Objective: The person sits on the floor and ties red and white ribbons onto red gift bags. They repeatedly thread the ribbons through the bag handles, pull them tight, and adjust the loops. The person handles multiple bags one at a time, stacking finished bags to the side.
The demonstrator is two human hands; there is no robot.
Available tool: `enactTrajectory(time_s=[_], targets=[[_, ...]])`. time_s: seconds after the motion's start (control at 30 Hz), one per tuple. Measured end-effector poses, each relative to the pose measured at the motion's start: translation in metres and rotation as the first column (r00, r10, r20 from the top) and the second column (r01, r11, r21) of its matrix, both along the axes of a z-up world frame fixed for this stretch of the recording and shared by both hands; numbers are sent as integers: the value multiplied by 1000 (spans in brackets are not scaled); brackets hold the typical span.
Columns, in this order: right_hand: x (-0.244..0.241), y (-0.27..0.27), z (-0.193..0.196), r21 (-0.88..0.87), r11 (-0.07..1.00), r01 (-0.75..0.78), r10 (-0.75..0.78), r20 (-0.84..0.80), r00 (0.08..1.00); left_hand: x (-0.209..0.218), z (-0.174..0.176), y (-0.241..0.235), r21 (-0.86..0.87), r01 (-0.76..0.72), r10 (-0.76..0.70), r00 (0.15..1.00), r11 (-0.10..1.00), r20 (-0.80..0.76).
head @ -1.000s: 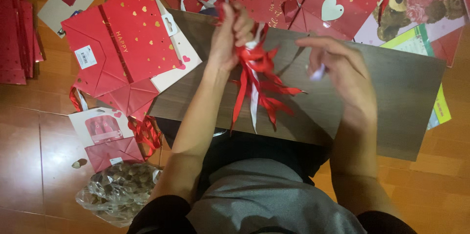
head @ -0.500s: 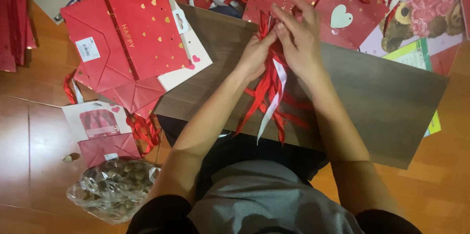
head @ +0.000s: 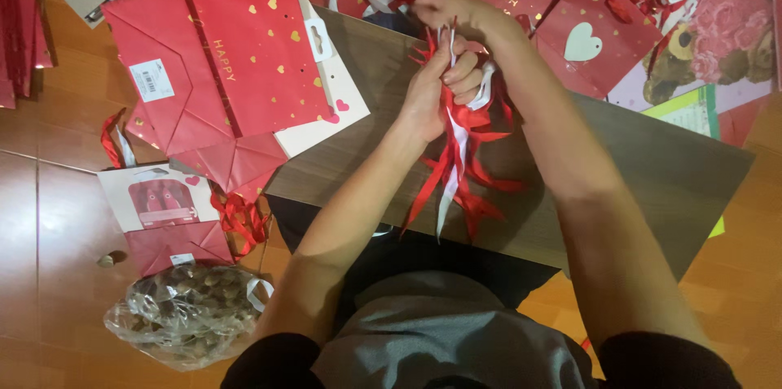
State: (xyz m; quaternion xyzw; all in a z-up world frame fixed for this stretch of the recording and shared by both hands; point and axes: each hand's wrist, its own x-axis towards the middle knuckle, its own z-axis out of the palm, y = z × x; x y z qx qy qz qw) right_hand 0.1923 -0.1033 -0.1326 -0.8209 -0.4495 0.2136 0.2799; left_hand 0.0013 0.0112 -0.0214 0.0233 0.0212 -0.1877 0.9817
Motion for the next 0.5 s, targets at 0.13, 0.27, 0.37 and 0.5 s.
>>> enactTrajectory(time_s=[0.13,0.27,0.37,0.5], targets=[[19,20,-33,-246,968,49,-19,120,993,2,4,3,-60,-10,13,999,998,44],[8,8,9,-101,911,400,-380,176,908,1,4,0,-26,-1,1,1000,1000,-4],[-5,22,49,17,930,368,-366,156,918,0,4,0,-43,15,-16,999,999,-38],[-23,30,91,-24,840,542,-498,-430,753,3,8,5,-64,-25,24,1000,998,-12]])
